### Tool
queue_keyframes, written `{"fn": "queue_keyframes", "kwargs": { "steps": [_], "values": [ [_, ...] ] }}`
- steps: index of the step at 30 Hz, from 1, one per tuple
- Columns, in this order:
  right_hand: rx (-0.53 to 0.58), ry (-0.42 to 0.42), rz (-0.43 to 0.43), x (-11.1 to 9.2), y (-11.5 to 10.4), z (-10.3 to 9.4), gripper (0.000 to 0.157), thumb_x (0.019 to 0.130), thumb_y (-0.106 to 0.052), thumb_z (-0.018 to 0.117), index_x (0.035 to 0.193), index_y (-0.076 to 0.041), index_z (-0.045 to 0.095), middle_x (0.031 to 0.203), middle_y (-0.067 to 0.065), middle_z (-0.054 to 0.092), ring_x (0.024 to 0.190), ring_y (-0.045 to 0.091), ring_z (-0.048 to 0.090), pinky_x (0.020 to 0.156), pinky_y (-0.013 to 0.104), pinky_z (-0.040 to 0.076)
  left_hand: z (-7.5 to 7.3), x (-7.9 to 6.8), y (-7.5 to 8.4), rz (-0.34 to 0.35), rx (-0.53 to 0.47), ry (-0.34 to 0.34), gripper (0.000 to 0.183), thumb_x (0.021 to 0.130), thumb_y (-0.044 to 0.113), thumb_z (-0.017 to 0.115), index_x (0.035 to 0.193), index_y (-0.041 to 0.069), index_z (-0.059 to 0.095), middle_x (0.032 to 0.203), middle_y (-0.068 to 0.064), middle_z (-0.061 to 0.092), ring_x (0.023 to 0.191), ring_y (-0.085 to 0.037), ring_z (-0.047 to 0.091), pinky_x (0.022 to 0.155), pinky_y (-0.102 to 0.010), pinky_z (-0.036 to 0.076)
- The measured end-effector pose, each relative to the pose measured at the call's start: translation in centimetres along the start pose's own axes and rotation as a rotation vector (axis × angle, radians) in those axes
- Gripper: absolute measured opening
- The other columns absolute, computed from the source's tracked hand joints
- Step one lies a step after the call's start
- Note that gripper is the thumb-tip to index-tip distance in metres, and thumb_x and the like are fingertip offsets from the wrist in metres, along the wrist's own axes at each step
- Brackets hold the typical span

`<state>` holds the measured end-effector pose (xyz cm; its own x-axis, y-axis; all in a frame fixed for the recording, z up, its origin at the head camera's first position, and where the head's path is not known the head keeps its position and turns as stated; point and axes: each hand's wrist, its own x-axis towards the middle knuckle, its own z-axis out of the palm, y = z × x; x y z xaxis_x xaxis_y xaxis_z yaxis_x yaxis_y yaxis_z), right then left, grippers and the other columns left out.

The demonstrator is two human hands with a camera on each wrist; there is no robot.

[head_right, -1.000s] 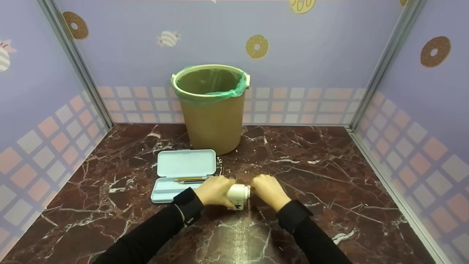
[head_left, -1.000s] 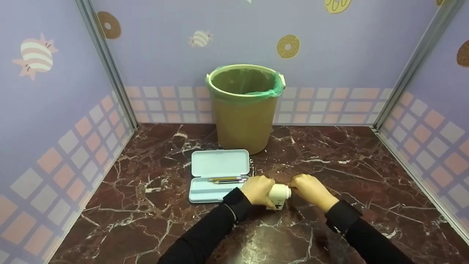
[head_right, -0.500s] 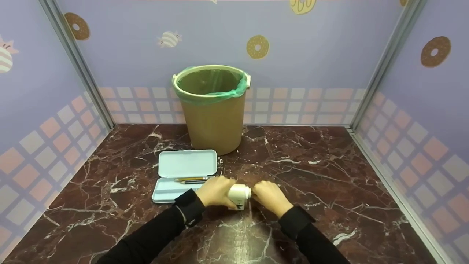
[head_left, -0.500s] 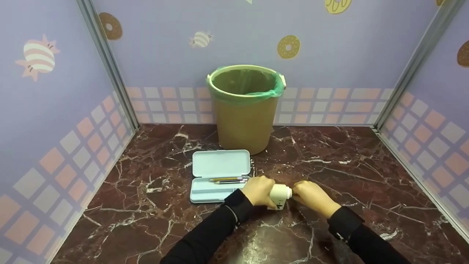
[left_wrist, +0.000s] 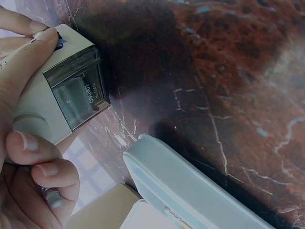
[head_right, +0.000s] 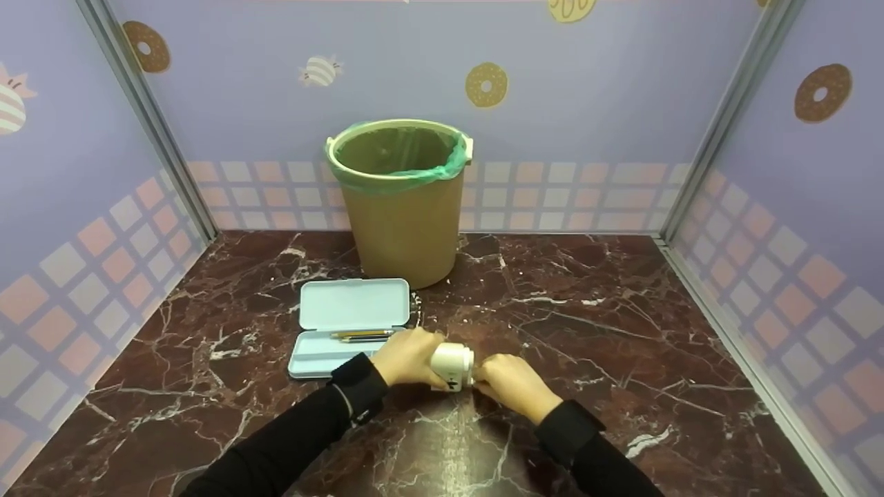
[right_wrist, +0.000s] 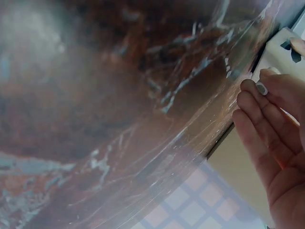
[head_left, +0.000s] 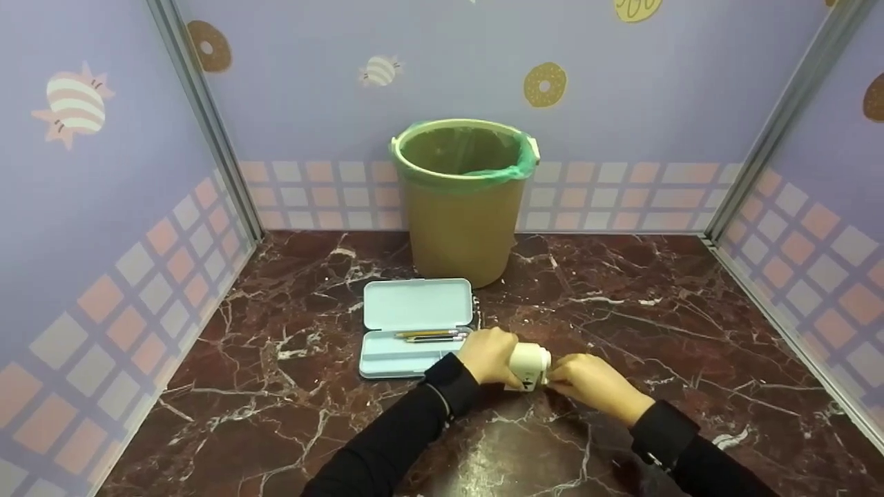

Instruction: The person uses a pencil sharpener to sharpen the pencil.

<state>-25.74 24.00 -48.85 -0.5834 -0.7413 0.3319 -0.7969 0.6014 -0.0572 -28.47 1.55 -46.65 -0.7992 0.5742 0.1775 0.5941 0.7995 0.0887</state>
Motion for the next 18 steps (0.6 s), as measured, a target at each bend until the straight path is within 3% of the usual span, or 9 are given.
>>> {"fn": "queue_keyframes", "kwargs": {
  "steps": [11, 18],
  "values": [
    [0.054, -0.006, 0.015, -0.33, -0.25, -0.50, 0.009, 0.080, -0.003, 0.082, 0.088, -0.007, 0.081, 0.081, 0.003, 0.076, 0.071, 0.015, 0.070, 0.066, 0.029, 0.058, -0.45, -0.08, 0.20, -0.033, 0.004, -0.009, 0.047, 0.059, 0.045, 0.095, 0.085, 0.014, 0.072, 0.081, 0.000, 0.075, 0.070, -0.018, 0.070, 0.058, -0.033, 0.053],
    [0.130, -0.019, 0.027, -0.53, -0.51, -0.68, 0.005, 0.085, -0.005, 0.079, 0.088, -0.009, 0.079, 0.078, 0.001, 0.074, 0.069, 0.009, 0.065, 0.061, 0.024, 0.053, -0.50, -0.01, 0.28, -0.046, 0.018, -0.017, 0.048, 0.058, 0.046, 0.096, 0.085, 0.014, 0.072, 0.081, 0.000, 0.075, 0.070, -0.018, 0.070, 0.058, -0.033, 0.053]
  ]
}}
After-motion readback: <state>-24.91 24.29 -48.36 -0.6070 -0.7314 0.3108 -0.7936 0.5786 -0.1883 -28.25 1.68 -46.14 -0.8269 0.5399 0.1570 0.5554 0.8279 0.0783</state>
